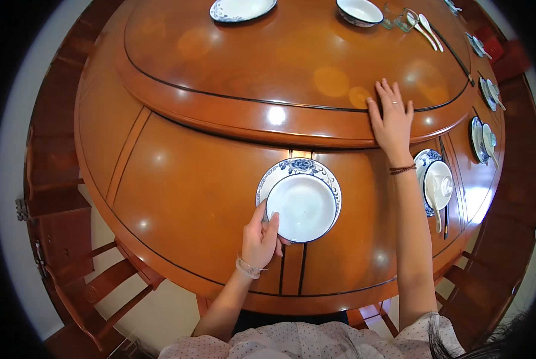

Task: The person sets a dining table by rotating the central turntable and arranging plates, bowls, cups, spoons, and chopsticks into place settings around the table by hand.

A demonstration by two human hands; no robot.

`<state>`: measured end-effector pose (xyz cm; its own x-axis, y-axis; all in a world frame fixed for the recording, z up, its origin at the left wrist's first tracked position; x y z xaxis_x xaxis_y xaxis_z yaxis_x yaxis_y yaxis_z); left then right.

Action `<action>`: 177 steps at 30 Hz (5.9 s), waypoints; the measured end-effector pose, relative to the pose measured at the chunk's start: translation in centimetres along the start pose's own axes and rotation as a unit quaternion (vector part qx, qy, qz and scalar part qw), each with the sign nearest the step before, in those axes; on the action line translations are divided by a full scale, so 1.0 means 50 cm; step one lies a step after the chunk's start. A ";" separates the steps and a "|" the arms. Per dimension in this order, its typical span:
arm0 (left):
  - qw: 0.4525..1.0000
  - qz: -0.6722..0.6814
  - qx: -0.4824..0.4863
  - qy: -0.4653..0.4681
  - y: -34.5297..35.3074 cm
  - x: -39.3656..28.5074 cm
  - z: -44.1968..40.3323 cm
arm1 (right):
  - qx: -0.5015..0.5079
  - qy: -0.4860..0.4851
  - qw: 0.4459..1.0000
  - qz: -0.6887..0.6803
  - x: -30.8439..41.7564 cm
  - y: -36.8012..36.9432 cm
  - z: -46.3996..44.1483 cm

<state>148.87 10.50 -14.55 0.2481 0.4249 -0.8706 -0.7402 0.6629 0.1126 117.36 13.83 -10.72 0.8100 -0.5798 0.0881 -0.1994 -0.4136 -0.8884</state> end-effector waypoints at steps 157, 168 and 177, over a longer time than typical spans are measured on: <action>0.803 -0.359 -0.180 0.441 0.138 -0.094 -0.097 | 0.214 -0.215 0.919 -0.253 -0.006 -0.064 0.083; 0.851 -0.379 -0.079 0.356 0.462 -0.327 -0.610 | 0.050 -0.125 0.989 -0.055 -0.156 0.063 0.027; 0.784 -0.546 -0.085 0.282 0.583 -0.356 -0.721 | 0.044 -0.092 0.992 -0.076 -0.188 0.063 0.002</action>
<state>100.34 0.04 -13.05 0.5110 -0.7114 -0.4825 -0.3637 0.3297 -0.8712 109.19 18.06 -14.40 0.9155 -0.3742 0.1476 -0.0251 -0.4194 -0.9074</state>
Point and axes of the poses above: each hand's wrist, its own z-axis away from the middle knuckle, its own y-axis out of the palm, x = y × z, the point moved 5 cm from there along -z, towards the middle knuckle
